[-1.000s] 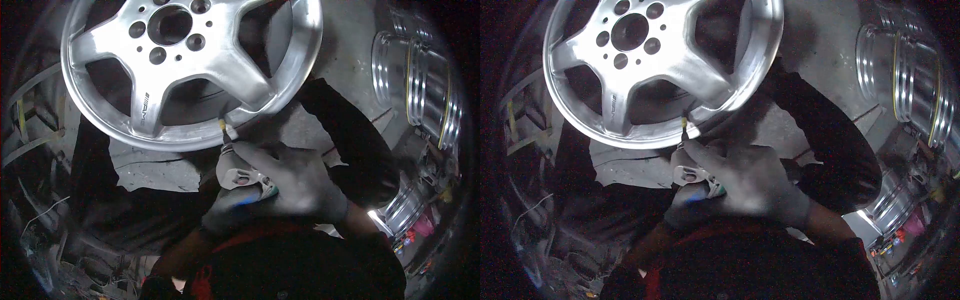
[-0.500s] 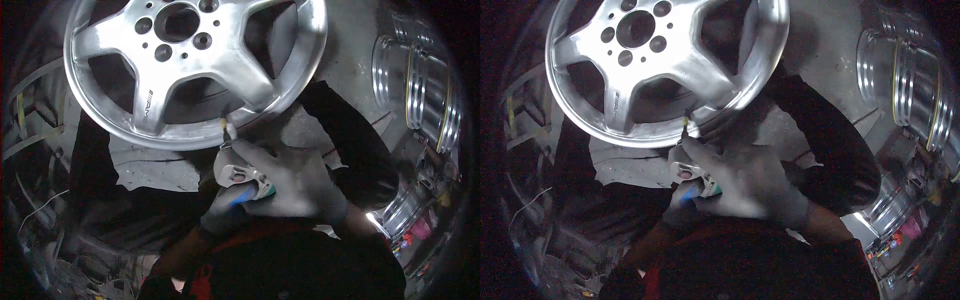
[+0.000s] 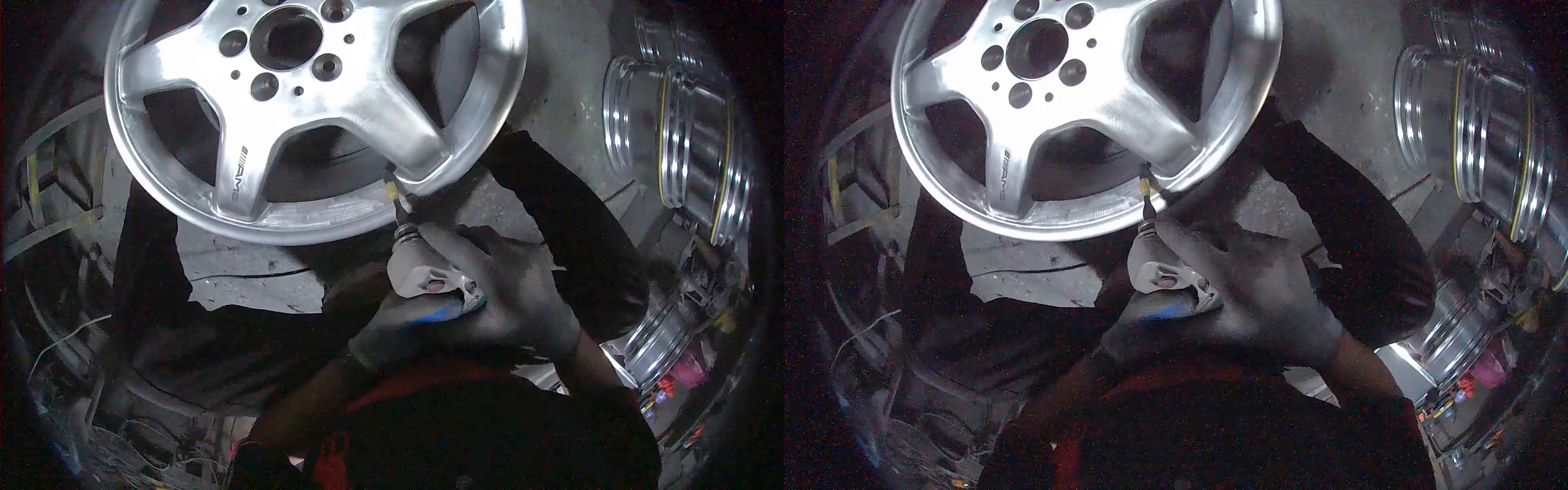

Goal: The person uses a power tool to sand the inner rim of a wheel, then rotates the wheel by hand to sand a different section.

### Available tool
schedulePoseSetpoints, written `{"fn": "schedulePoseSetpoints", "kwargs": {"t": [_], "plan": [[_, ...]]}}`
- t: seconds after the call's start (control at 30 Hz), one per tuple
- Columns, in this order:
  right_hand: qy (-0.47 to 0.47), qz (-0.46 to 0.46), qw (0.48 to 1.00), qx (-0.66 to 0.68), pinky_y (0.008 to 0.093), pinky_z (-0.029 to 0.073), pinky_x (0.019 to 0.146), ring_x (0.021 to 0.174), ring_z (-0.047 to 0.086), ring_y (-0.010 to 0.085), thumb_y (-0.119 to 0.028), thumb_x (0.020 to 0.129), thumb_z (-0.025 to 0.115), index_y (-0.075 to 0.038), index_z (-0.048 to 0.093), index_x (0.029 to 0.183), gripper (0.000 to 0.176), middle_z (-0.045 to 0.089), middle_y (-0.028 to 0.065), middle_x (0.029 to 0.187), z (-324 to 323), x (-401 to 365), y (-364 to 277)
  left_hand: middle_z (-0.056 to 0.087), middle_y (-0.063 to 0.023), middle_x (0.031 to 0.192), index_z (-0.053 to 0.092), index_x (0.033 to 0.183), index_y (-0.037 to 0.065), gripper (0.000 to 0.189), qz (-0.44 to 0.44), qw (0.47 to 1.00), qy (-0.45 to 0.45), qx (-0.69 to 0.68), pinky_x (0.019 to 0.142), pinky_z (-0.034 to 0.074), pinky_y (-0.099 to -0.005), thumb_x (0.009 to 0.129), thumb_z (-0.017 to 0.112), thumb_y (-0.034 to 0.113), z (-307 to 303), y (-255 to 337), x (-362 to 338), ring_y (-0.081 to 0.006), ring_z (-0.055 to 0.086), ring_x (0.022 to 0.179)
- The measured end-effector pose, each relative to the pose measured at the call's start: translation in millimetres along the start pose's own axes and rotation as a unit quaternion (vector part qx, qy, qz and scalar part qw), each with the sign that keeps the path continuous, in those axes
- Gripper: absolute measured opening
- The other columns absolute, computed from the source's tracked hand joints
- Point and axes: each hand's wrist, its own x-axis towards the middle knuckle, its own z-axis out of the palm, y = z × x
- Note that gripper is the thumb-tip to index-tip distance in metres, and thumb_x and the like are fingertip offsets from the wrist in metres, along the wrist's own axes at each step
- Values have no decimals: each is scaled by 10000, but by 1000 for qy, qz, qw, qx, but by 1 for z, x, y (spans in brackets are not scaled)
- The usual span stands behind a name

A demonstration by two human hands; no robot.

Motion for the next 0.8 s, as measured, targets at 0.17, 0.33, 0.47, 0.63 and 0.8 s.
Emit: {"fn": "schedulePoseSetpoints", "kwargs": {"t": [0.17,0.33,0.47,0.63,0.8], "plan": [[-94,17,995,-37,446,569,818,939,713,363,-487,688,862,-75,562,1398,874,688,208,1099,6,3,0,655,-99,1201,611,1226,-19,314,3,999,8,-51,1030,504,-359,931,645,82,-1,3,-18,-195,635,1129],[-26,-76,996,-27,440,573,731,873,709,332,-592,732,775,-132,514,1465,904,670,188,1003,25,10,2,657,-102,1177,620,1198,-21,279,31,999,-1,22,1020,510,-362,935,632,72,-40,-13,-26,-195,645,1107],[-19,-30,999,41,450,564,846,970,702,377,-463,702,858,-53,570,1376,840,667,231,1133,13,2,3,661,-104,1171,608,1211,-14,292,118,975,-6,190,1016,512,-364,929,630,54,-5,2,-22,-200,648,1109],[0,-26,999,21,452,564,850,988,699,373,-450,692,861,-28,554,1382,865,666,246,1149,1,-7,7,659,-119,1197,595,1247,-9,344,18,993,-33,-114,1027,504,-358,909,649,25,-2,-12,1,-204,636,1144],[-61,-39,997,0,458,560,871,1012,694,376,-458,693,856,-26,541,1393,881,664,257,1156,18,-4,12,662,-108,1204,609,1225,-19,307,158,955,-14,252,1031,499,-360,925,642,36,-21,-9,-15,-206,645,1124]]}}
